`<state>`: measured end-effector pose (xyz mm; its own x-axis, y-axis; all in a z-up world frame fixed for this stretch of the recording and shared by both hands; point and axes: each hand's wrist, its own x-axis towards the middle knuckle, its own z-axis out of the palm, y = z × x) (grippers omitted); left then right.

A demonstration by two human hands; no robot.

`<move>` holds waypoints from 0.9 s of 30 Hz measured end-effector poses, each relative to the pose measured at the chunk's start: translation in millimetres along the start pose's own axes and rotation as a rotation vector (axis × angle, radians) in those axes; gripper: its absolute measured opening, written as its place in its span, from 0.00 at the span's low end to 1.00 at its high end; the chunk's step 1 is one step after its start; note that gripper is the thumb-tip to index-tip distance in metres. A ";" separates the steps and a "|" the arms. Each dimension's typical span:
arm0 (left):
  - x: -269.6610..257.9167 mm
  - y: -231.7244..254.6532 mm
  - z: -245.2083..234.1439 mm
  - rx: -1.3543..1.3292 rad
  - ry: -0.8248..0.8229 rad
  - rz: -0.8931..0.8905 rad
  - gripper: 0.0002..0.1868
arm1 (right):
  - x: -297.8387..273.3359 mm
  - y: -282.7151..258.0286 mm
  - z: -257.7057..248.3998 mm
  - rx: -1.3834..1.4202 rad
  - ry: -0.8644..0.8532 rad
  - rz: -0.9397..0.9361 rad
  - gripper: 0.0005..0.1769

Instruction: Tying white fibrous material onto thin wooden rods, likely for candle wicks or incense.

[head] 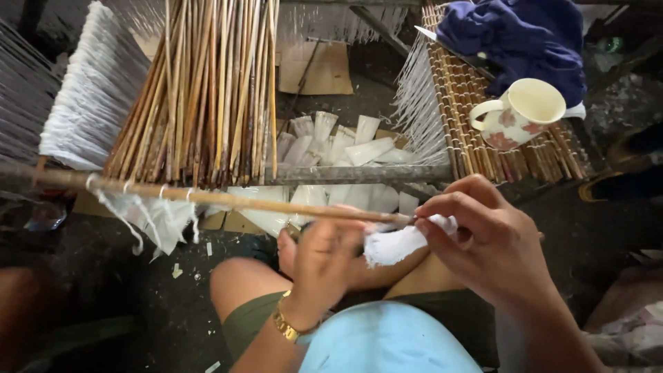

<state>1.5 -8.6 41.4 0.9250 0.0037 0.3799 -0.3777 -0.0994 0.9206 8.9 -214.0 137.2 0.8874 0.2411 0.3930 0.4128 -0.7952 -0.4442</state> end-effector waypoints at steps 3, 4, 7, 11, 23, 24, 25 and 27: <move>4.3 14.2 1.5 -0.062 0.036 -0.110 0.17 | 0.8 -1.4 3.9 0.015 0.044 -0.001 0.03; 8.0 23.8 4.4 -0.179 -0.041 -0.184 0.23 | 1.2 -2.2 4.5 0.036 0.038 -0.011 0.03; 14.7 22.8 9.7 0.012 -0.109 0.190 0.11 | 1.1 -5.9 4.7 0.025 -0.029 -0.015 0.03; -4.8 -29.7 11.9 0.036 0.069 -0.213 0.31 | 2.1 -1.3 2.5 -0.001 0.002 -0.027 0.04; 5.5 8.4 -1.1 0.162 0.009 -0.130 0.17 | 0.4 1.1 9.7 -0.001 0.005 -0.050 0.06; 2.0 0.7 -0.1 -0.080 0.082 -0.050 0.12 | 0.1 0.4 9.6 0.014 0.004 -0.025 0.06; -0.9 -7.1 1.1 -0.323 0.152 0.032 0.08 | 0.1 -0.2 9.2 0.028 0.005 -0.001 0.06; 3.3 2.6 4.8 -0.159 0.071 0.090 0.09 | -0.1 1.7 11.4 -0.005 -0.026 0.013 0.06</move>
<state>3.7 -13.6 44.6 0.8844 0.0722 0.4612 -0.4653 0.0563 0.8834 11.8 -209.0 127.3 0.8978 0.2452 0.3659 0.4002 -0.8010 -0.4452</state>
